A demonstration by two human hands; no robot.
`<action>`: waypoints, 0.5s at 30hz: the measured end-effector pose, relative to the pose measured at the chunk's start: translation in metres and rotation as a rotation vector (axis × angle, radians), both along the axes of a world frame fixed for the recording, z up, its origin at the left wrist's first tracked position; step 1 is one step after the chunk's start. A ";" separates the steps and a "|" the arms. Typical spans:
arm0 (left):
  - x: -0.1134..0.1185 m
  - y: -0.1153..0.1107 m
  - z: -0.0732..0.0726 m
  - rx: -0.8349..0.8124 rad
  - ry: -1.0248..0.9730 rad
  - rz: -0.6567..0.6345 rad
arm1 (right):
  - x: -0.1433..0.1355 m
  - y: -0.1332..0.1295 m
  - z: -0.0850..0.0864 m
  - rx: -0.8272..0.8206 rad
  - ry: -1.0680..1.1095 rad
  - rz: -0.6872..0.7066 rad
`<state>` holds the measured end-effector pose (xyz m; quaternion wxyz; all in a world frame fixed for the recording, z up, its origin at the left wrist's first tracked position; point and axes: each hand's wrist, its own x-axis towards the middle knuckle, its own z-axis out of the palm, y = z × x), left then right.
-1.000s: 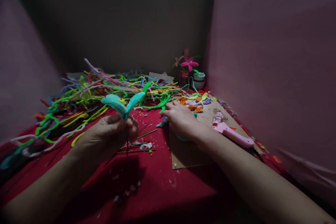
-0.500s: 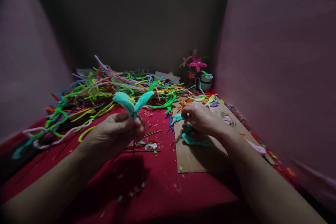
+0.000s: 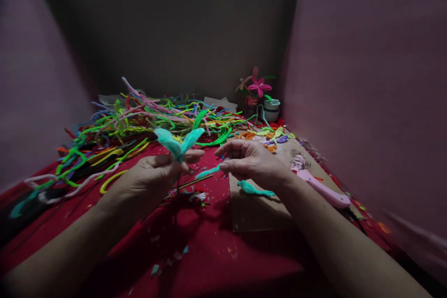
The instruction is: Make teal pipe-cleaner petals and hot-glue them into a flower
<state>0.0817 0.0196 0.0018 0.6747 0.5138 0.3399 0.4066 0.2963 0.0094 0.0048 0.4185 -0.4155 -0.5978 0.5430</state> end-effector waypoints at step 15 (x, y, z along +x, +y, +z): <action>0.001 0.000 -0.007 -0.051 -0.036 -0.116 | -0.002 -0.004 -0.004 0.015 0.386 0.065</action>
